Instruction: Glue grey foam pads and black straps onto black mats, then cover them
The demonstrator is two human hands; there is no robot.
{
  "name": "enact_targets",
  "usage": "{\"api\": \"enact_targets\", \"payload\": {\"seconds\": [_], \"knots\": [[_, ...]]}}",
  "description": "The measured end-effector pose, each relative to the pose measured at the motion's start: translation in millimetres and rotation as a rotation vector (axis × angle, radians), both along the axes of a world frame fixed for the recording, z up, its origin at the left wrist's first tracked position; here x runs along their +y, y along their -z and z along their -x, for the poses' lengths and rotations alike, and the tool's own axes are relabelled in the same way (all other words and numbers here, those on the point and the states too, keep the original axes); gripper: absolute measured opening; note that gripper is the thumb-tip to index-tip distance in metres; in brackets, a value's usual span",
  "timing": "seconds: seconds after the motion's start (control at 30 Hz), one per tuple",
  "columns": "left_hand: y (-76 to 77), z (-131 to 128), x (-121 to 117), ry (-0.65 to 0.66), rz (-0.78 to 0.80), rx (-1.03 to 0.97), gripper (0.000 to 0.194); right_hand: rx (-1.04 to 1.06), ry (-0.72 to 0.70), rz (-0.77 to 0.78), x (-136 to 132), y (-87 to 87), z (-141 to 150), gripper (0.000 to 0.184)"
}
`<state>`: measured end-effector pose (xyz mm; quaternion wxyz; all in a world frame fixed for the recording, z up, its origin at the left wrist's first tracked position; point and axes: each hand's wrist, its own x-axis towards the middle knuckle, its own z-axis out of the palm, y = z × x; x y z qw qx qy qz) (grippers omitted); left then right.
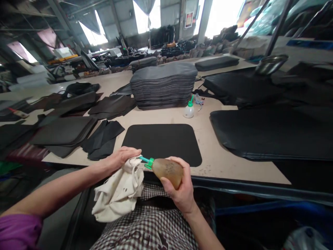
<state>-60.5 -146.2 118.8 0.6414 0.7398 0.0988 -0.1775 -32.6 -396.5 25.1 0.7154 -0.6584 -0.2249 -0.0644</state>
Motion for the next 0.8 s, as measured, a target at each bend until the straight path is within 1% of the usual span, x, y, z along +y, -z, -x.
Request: {"api": "enact_targets", "payload": {"seconds": [0.07, 0.13, 0.17, 0.2, 0.23, 0.3, 0.37, 0.47, 0.53, 0.57, 0.63, 0.7, 0.73, 0.77, 0.8], "knots": [[3.9, 0, 1, -0.059, 0.067, 0.136, 0.056, -0.300, -0.036, 0.099, -8, 2.5, -5, 0.062], [2.2, 1, 1, -0.065, 0.075, 0.219, 0.055, -0.543, -0.078, 0.197, -18, 4.1, -9, 0.068], [-1.2, 1, 1, -0.050, 0.072, 0.233, 0.054, -0.595, -0.081, 0.234, -22, 4.3, -10, 0.068], [-6.2, 1, 1, -0.025, 0.065, 0.227, 0.054, -0.595, -0.075, 0.244, -25, 3.8, -10, 0.067], [-12.7, 1, 2, 0.013, 0.046, 0.198, 0.055, -0.553, -0.070, 0.225, -27, 2.7, -9, 0.067], [-28.7, -1, 5, 0.136, -0.050, 0.064, 0.055, -0.358, -0.104, 0.123, -27, -1.9, -4, 0.071], [-45.5, -7, 8, 0.293, -0.223, -0.141, 0.054, -0.096, -0.237, -0.015, -23, -8.6, 1, 0.076], [-65.3, -21, 11, 0.510, -0.486, -0.460, 0.049, 0.361, -0.538, -0.240, -13, -17.7, 5, 0.074], [-72.3, -30, 8, 0.650, -0.576, -0.617, 0.047, 0.625, -0.760, -0.381, -7, -20.6, 4, 0.073], [-74.2, -33, 5, 0.722, -0.598, -0.684, 0.047, 0.721, -0.881, -0.427, -4, -21.2, 2, 0.074], [-75.5, -39, -1, 0.844, -0.613, -0.800, 0.049, 0.855, -1.152, -0.445, 1, -22.3, -4, 0.076], [-75.9, -42, -9, 0.927, -0.613, -0.894, 0.048, 0.935, -1.422, -0.407, 6, -25.2, -11, 0.074], [-76.3, -42, -12, 0.951, -0.613, -0.939, 0.046, 0.968, -1.525, -0.381, 8, -27.9, -14, 0.070], [-77.1, -42, -15, 0.961, -0.617, -0.985, 0.041, 0.993, -1.590, -0.356, 9, -31.3, -17, 0.067], [-78.4, -42, -17, 0.956, -0.629, -1.034, 0.035, 1.005, -1.618, -0.334, 10, -35.2, -20, 0.065]]}}
